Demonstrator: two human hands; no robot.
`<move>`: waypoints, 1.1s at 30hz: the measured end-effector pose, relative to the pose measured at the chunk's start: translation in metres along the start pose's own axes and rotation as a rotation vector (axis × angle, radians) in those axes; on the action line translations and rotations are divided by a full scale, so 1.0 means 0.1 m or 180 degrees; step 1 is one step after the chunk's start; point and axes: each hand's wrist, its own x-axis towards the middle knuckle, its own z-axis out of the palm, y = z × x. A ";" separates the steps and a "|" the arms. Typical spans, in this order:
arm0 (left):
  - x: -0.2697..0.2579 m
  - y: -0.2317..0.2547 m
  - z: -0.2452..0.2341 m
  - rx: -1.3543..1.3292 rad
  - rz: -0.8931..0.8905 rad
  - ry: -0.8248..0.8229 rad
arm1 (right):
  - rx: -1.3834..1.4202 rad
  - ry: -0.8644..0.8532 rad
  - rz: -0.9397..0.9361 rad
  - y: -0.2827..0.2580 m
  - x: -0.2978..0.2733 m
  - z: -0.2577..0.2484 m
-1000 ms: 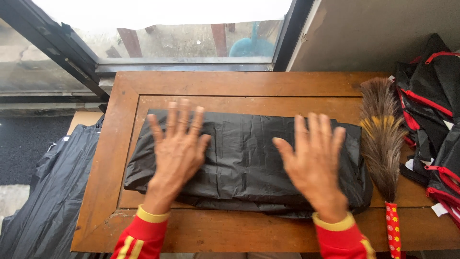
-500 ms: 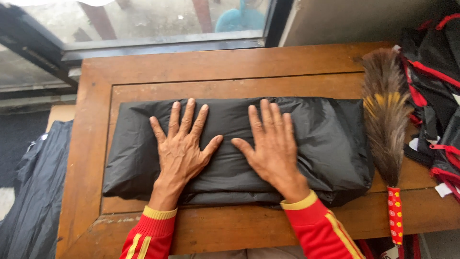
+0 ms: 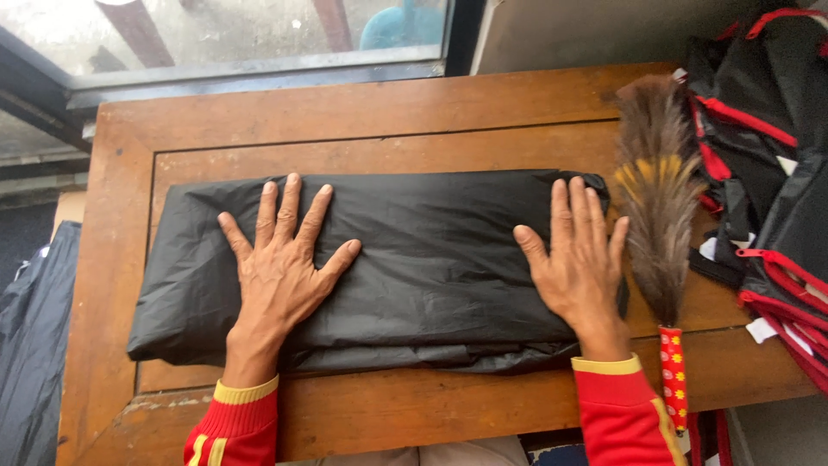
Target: The person folds a black and red plastic bag by hand on a wooden surface, using a feather duster to smooth the material as they work.
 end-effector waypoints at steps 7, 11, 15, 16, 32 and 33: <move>0.15 0.98 0.03 -0.0288 0.1103 0.0305 | -0.0245 0.0347 -0.0050 -0.21 0.04 0.17; 0.17 1.23 0.34 -0.0257 0.1369 0.0253 | -0.0035 0.0191 -0.0028 -0.19 0.05 0.17; 0.12 1.20 0.35 -0.0149 0.1458 0.0218 | 0.0234 0.0060 0.0017 -0.22 0.03 0.08; 0.14 1.20 0.35 -0.0128 0.1442 0.0205 | 0.0236 0.0054 0.0058 -0.23 0.06 0.06; 0.14 1.26 0.31 -0.0284 0.1442 0.0266 | 0.0613 0.1475 -0.0551 -0.10 -0.26 -0.58; 0.15 1.25 0.31 -0.0296 0.1446 0.0246 | 0.0606 0.1459 -0.0535 0.02 -0.42 -0.59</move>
